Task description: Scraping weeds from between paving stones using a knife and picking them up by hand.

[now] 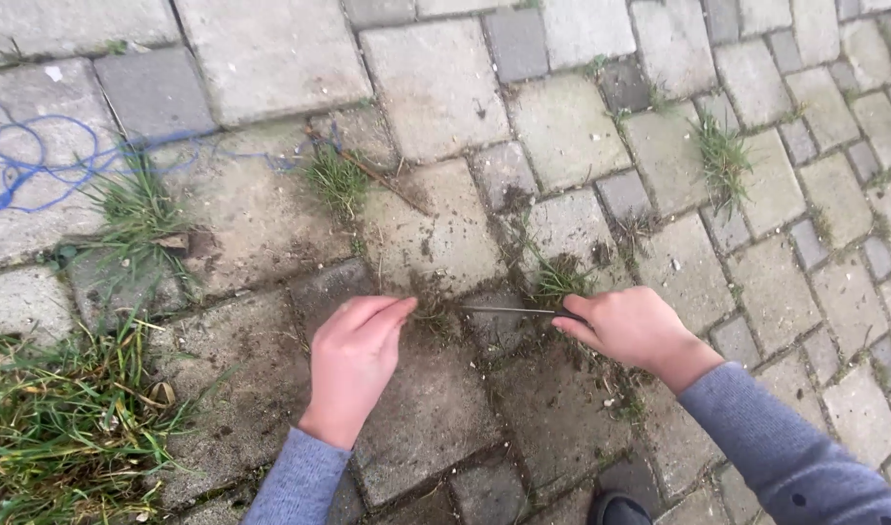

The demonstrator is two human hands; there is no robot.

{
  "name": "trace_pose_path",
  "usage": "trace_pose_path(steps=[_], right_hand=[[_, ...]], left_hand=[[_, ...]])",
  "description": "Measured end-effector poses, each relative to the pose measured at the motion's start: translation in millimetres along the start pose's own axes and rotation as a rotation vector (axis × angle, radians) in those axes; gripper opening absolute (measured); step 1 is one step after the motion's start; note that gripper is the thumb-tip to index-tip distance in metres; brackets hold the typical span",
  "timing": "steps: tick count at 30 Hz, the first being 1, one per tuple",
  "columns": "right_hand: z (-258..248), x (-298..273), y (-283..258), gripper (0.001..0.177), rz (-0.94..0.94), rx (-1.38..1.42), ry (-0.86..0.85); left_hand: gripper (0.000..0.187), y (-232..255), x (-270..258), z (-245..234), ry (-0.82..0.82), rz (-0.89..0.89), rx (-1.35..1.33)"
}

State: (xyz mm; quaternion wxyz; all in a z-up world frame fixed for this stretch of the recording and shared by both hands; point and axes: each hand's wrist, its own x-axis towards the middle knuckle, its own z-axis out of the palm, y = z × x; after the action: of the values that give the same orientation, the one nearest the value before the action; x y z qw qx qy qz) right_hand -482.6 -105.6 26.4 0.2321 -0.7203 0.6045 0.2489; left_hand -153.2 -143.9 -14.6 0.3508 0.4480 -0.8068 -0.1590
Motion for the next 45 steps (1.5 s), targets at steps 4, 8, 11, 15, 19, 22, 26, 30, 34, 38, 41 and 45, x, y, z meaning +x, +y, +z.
trace_pose_path(steps=[4, 8, 11, 15, 19, 22, 26, 30, 34, 38, 41, 45], right_hand=[[-4, 32, 10, 0.049, -0.129, -0.107, -0.082], [-25, 77, 17, 0.056, -0.227, -0.29, -0.142], [-39, 104, 17, 0.066, -0.273, -0.371, -0.219], [-51, 127, 13, 0.058, -0.361, -0.403, -0.203], [-40, 136, 10, 0.066, -0.357, -0.524, -0.186], [-22, 112, -5, 0.059, -0.207, -0.294, -0.301], [1, 93, -14, 0.067, -0.078, -0.091, -0.376], [-5, 83, -26, 0.064, 0.019, -0.054, -0.432], [52, 42, -46, 0.059, 0.139, 0.233, -0.5], [64, 19, -51, 0.051, 0.217, 0.887, -0.64], [62, 4, -53, 0.059, 0.316, 1.314, -0.792], [85, -14, -31, 0.047, 0.4, 1.33, -0.643]], left_hand=[[0.017, -16, -36, -11, -0.071, -0.135, 0.094], [0.018, -32, -50, -15, -0.102, -0.268, 0.152], [0.022, -35, -51, -12, -0.104, -0.352, 0.141], [0.023, -38, -50, -4, -0.111, -0.437, 0.16], [0.039, -45, -40, -5, -0.202, -0.512, 0.2], [0.051, -39, -32, -8, -0.237, -0.53, 0.255], [0.045, -37, -35, -8, -0.251, -0.486, 0.247], [0.038, -33, -36, 1, -0.23, -0.478, 0.25], [0.033, -19, -28, 2, -0.249, -0.411, 0.162], [0.03, -13, -21, 8, -0.243, -0.427, 0.112], [0.035, -9, -22, 17, -0.3, -0.479, 0.081], [0.062, -11, -21, 29, -0.633, -0.441, 0.128]])
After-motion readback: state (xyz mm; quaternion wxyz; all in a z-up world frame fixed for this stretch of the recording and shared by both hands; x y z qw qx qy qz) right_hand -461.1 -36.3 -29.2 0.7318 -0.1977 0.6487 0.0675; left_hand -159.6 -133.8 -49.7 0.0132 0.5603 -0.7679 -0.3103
